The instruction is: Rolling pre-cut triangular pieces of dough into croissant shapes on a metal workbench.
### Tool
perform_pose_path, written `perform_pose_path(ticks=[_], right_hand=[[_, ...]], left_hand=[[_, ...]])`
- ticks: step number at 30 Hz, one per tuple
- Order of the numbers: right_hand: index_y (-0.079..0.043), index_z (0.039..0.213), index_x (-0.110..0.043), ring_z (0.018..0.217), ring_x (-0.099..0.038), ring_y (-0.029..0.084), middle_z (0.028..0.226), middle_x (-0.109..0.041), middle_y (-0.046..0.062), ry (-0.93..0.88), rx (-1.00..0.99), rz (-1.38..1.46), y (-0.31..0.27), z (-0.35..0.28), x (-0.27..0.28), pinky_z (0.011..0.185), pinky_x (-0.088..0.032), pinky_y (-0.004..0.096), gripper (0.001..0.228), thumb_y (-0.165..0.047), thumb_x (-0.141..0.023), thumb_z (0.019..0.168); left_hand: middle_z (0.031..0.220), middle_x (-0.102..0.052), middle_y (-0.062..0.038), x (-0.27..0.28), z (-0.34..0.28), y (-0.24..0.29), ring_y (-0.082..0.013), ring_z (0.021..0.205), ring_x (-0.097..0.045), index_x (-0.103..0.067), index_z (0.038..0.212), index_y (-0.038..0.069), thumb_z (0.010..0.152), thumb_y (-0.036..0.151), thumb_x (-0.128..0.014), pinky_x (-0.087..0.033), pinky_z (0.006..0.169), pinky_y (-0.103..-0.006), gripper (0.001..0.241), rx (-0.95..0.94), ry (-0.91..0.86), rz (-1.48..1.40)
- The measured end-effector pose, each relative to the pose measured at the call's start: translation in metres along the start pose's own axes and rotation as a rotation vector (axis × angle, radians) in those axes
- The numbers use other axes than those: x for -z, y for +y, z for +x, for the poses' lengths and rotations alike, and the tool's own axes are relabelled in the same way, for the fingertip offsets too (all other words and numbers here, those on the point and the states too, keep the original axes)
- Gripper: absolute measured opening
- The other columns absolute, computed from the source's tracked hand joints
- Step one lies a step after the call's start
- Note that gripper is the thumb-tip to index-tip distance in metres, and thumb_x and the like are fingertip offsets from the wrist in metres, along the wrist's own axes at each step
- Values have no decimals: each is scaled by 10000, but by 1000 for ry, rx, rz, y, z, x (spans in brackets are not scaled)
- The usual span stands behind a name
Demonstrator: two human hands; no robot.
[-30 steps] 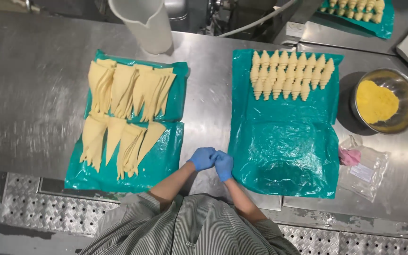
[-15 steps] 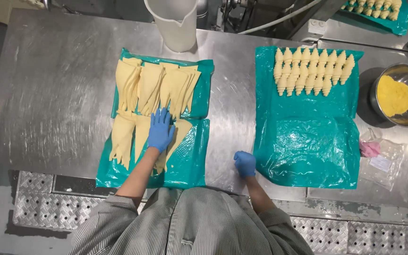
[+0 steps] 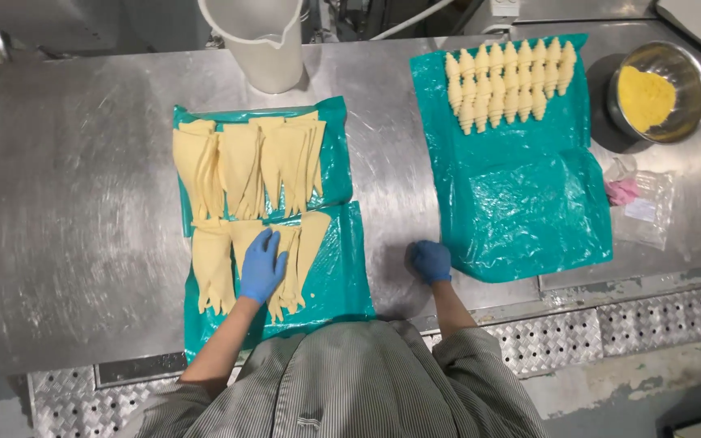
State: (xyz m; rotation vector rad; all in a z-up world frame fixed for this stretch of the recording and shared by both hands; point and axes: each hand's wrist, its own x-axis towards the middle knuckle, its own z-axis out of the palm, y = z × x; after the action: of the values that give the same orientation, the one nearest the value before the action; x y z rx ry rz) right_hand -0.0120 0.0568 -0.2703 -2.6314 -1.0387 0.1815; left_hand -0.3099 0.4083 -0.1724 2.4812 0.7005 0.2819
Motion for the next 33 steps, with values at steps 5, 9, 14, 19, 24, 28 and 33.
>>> perform_pose_path(ticks=[5,9,14,19,24,28,33], right_hand=[[-159,639,-660,686,-657,362,723,-666,134,58,44,-8,-17,5,14,629,-525,487,70,-181,-672,704],[-153,670,-621,680,-636,348,702,-634,114,146,180,37,23,-1,-33,634,-487,494,51,-168,-669,674],[-166,677,-632,691,-643,329,720,-642,95,107,98,45,26,9,-40,647,-494,485,79,-163,-653,753],[-164,673,-634,692,-646,317,712,-645,94,121,147,112,23,2,-36,645,-498,479,102,-153,-649,773],[-172,662,-637,665,-647,312,690,-645,86,172,173,247,17,2,-20,620,-502,471,158,-147,-660,816],[-188,679,-661,662,-657,301,717,-668,72,148,230,319,28,4,-35,608,-514,447,140,-110,-640,793],[-185,654,-663,619,-659,284,689,-665,72,239,217,292,16,5,-15,578,-517,409,153,-68,-648,752]], left_hand=[[1333,-598,-248,11,-6,-3,-428,1220,-574,-603,1356,23,909,212,-634,-463,1037,-488,486,-109,26,29],[1281,-645,-199,10,2,-13,-392,1158,-617,-663,1265,80,933,192,-618,-492,1019,-471,354,-79,9,37],[1213,-660,-180,2,22,-25,-377,1137,-623,-671,1177,80,890,236,-655,-491,1009,-466,327,-167,14,95],[1145,-670,-117,-9,26,-33,-323,1066,-644,-663,1114,95,906,317,-654,-512,983,-446,304,-71,-76,248],[1087,-673,-101,-5,29,-25,-314,1036,-649,-693,1115,197,869,360,-632,-499,933,-463,301,-57,-153,483],[1035,-689,-85,-3,28,-24,-304,1034,-658,-689,1012,173,954,330,-616,-504,945,-458,182,36,-211,554],[1046,-681,-117,-2,20,-31,-310,1055,-628,-674,1036,118,952,222,-583,-461,988,-430,161,-118,-175,557]])
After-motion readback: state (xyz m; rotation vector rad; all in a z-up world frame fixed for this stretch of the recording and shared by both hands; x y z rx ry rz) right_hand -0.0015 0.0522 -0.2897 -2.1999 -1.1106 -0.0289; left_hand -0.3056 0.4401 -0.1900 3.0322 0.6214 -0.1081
